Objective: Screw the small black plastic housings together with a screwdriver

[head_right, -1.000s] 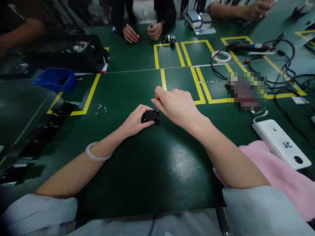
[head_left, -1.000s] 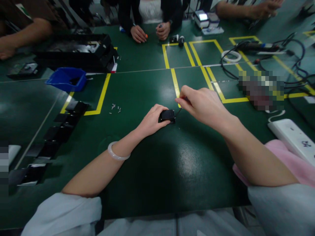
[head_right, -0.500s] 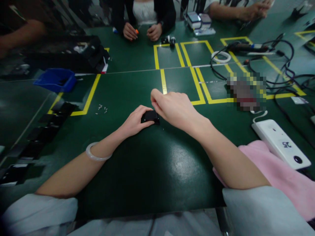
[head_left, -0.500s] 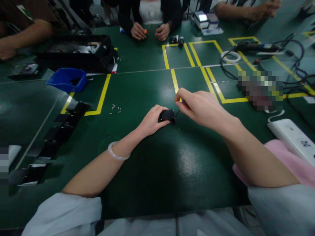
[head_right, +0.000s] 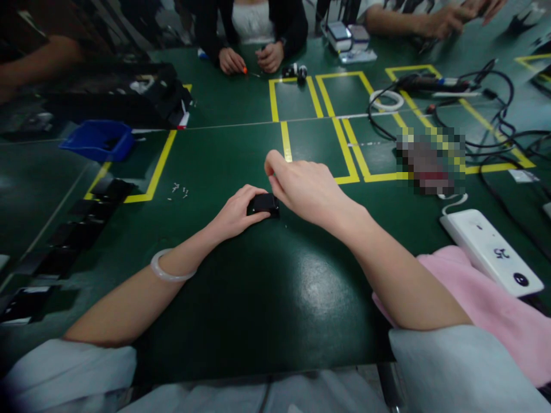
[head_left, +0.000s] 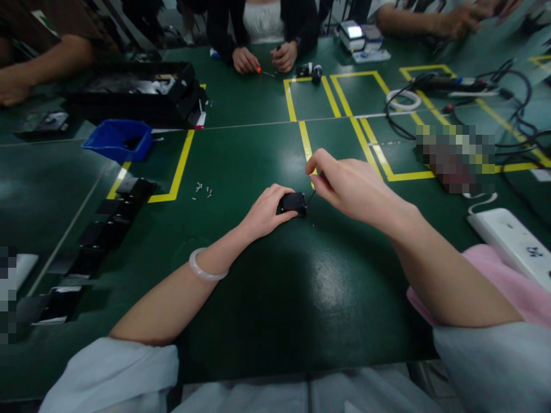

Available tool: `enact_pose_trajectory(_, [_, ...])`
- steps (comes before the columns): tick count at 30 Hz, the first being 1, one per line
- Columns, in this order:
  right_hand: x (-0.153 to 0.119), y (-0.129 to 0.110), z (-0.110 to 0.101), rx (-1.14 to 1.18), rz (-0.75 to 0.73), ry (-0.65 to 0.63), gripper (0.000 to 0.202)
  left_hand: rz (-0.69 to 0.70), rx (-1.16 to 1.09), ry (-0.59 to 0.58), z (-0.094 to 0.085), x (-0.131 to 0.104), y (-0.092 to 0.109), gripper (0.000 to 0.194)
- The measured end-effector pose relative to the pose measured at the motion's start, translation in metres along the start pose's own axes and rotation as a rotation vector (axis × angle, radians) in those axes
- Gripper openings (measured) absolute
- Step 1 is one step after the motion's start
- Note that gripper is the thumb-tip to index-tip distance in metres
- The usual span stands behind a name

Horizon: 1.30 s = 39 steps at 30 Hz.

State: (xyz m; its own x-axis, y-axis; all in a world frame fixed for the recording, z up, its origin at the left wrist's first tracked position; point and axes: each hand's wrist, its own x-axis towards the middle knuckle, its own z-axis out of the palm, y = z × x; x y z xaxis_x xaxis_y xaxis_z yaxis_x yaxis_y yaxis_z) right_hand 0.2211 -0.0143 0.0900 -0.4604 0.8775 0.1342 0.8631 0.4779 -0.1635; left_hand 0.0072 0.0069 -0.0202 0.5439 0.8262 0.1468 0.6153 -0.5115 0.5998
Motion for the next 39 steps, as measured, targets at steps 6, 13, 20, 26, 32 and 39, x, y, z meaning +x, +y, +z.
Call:
enact_pose_trajectory(6, [0.0007,0.0015,-0.0018,-0.046,0.022,-0.03,0.032,0.004,0.012,-0.001,-0.0001,-0.0001,-0.0004,0.039])
enact_pose_trajectory(13, [-0.0002,0.004,0.0018,0.016,-0.018,-0.01,0.031,-0.004,0.015,-0.001,0.0006,0.0,-0.0001,0.04])
enact_pose_trajectory(20, [0.0004,0.0034,0.0013,-0.051,-0.003,-0.017,0.031,-0.003,0.017,-0.005,0.0002,0.0,0.0,0.04])
enact_pose_trajectory(26, [0.0004,0.0057,0.0042,0.008,-0.015,0.021,0.027,-0.005,0.016,-0.003,0.0004,0.0001,0.0,0.041])
enact_pose_trajectory(32, [0.0018,0.006,0.0047,-0.038,-0.009,0.021,0.029,-0.003,0.024,-0.002,0.0004,-0.0003,-0.0011,0.041])
enact_pose_trajectory(39, [0.0015,0.0052,0.0052,-0.015,-0.018,0.029,0.03,0.0,0.028,0.001,0.0013,0.0,-0.0023,0.041])
